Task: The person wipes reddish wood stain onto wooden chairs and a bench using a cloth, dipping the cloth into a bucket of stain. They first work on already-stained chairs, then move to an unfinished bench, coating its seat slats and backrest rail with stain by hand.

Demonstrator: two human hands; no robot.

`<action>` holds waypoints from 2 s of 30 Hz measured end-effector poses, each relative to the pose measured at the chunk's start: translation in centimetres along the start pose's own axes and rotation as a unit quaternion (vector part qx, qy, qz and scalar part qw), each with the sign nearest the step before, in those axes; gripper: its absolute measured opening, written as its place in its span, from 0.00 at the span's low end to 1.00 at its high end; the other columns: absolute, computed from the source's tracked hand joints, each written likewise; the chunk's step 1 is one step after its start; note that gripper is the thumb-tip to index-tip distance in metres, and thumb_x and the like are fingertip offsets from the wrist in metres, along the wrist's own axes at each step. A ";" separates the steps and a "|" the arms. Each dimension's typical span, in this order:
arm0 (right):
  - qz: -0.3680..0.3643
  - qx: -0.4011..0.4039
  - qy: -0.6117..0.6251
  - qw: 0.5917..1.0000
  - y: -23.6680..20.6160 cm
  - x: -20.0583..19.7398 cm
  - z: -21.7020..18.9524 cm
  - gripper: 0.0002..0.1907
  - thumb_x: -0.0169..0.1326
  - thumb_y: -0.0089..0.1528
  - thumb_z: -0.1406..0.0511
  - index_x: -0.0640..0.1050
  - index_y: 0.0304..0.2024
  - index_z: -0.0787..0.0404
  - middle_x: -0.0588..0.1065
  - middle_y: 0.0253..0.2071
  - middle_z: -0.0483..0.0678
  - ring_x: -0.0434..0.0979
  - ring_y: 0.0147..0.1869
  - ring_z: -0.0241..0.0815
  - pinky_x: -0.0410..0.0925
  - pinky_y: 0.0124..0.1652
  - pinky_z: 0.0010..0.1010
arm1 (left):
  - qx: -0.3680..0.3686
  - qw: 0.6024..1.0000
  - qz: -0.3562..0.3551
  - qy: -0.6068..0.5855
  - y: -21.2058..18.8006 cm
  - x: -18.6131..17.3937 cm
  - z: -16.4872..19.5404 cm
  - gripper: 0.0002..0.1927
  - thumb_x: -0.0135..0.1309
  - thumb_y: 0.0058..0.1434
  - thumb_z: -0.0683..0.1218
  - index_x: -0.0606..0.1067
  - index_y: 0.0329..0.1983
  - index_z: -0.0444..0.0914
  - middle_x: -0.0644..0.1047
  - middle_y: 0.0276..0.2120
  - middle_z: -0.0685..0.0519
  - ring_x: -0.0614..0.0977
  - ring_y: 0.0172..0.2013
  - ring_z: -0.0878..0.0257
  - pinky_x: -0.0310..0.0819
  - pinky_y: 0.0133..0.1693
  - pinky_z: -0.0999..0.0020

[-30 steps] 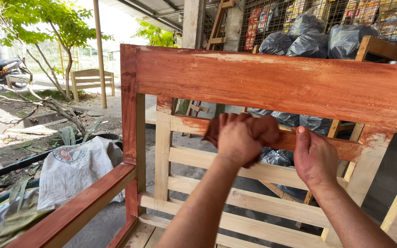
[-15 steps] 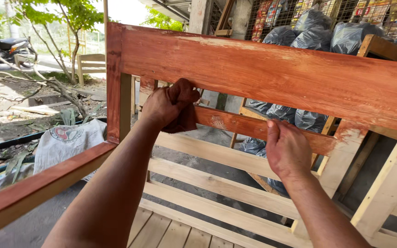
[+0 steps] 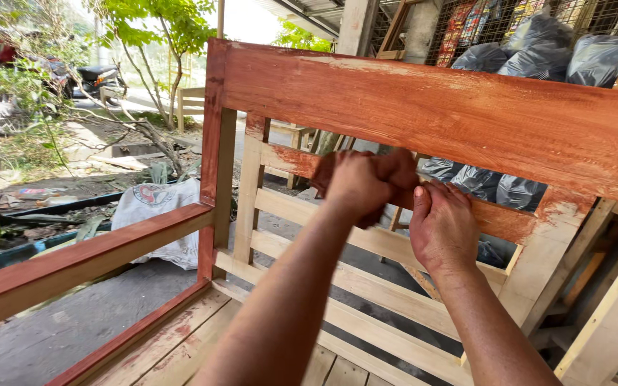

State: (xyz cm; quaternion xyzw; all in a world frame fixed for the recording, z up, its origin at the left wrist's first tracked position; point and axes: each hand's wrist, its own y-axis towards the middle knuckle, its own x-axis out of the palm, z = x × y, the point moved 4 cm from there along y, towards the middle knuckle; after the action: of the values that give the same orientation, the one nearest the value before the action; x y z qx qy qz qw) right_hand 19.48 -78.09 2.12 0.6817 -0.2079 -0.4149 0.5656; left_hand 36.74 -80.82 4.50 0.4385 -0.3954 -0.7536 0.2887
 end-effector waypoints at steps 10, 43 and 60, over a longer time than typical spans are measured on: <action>0.019 0.011 0.000 1.000 0.2 0.1 0.9 0.18 0.45 0.73 0.59 0.82 0.46 0.64 0.79 0.50 0.60 0.76 0.56 0.63 0.68 0.57 0.49 | -0.004 0.989 -0.143 -0.034 1.8 -0.8 -1.6 0.24 0.57 0.53 0.63 0.83 0.44 0.44 0.83 0.47 0.45 0.81 0.53 0.47 0.73 0.57 0.54; -0.211 0.506 0.307 0.778 -2.1 9.2 -15.8 0.22 0.57 0.63 0.51 0.84 0.45 0.63 0.83 0.35 0.51 0.82 0.32 0.46 0.74 0.34 0.37 | -0.160 0.943 0.064 -0.284 -4.3 -12.0 -12.9 0.24 0.60 0.54 0.57 0.82 0.41 0.33 0.82 0.44 0.38 0.81 0.49 0.40 0.75 0.51 0.51; -0.258 0.224 0.152 0.927 -2.2 9.9 -15.5 0.19 0.48 0.68 0.56 0.81 0.42 0.65 0.82 0.30 0.53 0.77 0.35 0.38 0.72 0.42 0.34 | -0.021 0.832 -0.359 -0.422 -5.9 -5.0 -15.6 0.22 0.59 0.55 0.43 0.78 0.55 0.41 0.84 0.45 0.50 0.83 0.41 0.62 0.79 0.41 0.62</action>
State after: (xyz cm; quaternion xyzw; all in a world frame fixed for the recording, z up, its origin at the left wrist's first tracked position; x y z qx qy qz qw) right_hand 37.12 -75.63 -2.92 0.8758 -0.0235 -0.3804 0.2960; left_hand 52.31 -79.18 -3.09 0.1824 -0.2782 -0.9241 -0.1880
